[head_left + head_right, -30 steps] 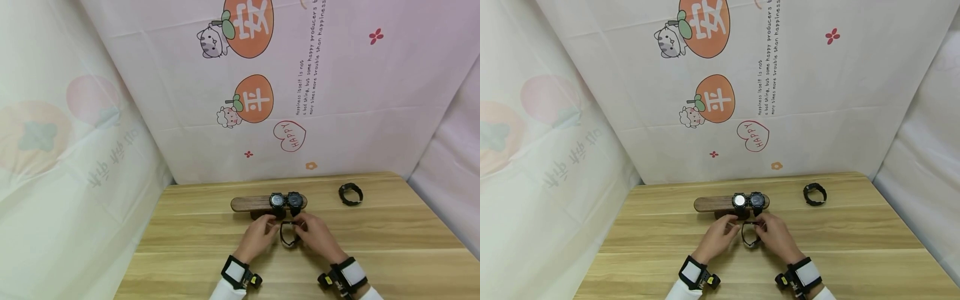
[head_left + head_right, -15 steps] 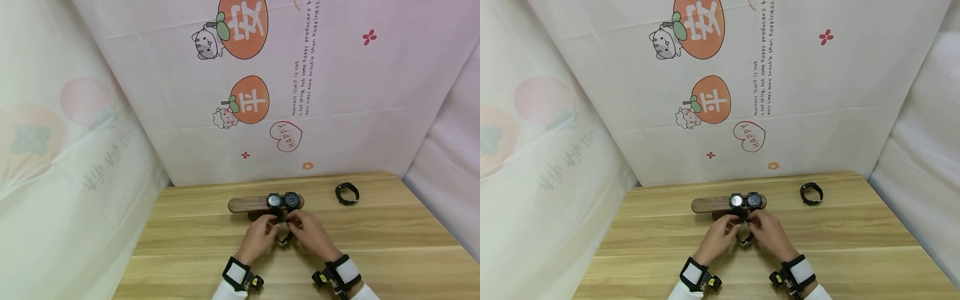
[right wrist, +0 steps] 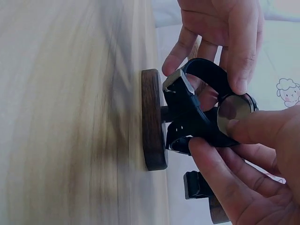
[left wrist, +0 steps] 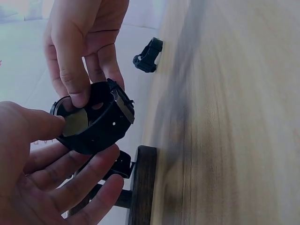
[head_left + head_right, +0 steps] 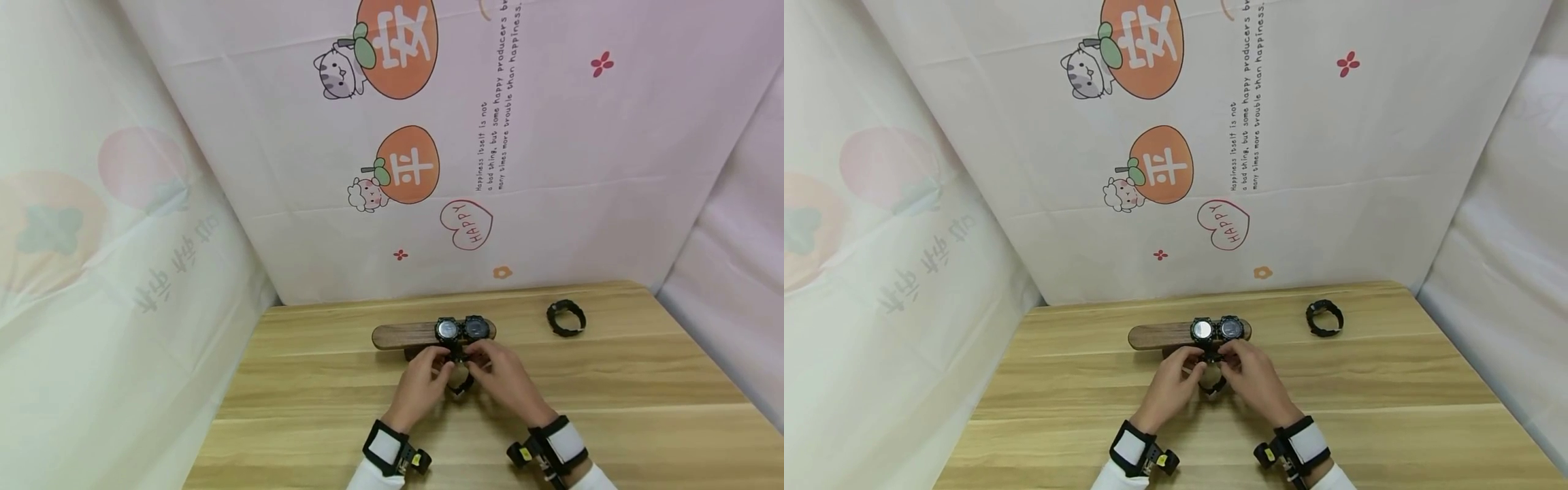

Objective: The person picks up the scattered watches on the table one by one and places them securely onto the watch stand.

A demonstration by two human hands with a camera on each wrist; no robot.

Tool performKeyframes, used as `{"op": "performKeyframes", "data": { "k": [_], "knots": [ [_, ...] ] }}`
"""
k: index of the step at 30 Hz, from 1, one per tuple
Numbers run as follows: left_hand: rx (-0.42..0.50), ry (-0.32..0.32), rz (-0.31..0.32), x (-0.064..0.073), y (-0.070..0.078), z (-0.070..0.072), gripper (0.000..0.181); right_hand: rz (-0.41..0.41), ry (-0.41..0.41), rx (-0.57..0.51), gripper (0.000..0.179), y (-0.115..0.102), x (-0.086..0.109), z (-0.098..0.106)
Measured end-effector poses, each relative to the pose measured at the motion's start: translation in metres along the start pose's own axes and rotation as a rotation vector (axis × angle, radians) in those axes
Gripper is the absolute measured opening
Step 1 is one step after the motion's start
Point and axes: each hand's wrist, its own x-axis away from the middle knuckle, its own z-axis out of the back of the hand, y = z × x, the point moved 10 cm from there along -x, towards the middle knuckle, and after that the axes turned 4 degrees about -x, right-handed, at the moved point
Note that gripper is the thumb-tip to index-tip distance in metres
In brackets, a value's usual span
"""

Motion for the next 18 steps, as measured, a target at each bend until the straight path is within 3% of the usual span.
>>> {"op": "performKeyframes", "data": {
  "k": [18],
  "knots": [
    [0.066,-0.013,-0.012,0.0026,-0.003,0.0024,0.03,0.06,-0.06,-0.093,0.029,0.0007,0.004,-0.0046]
  ]
}}
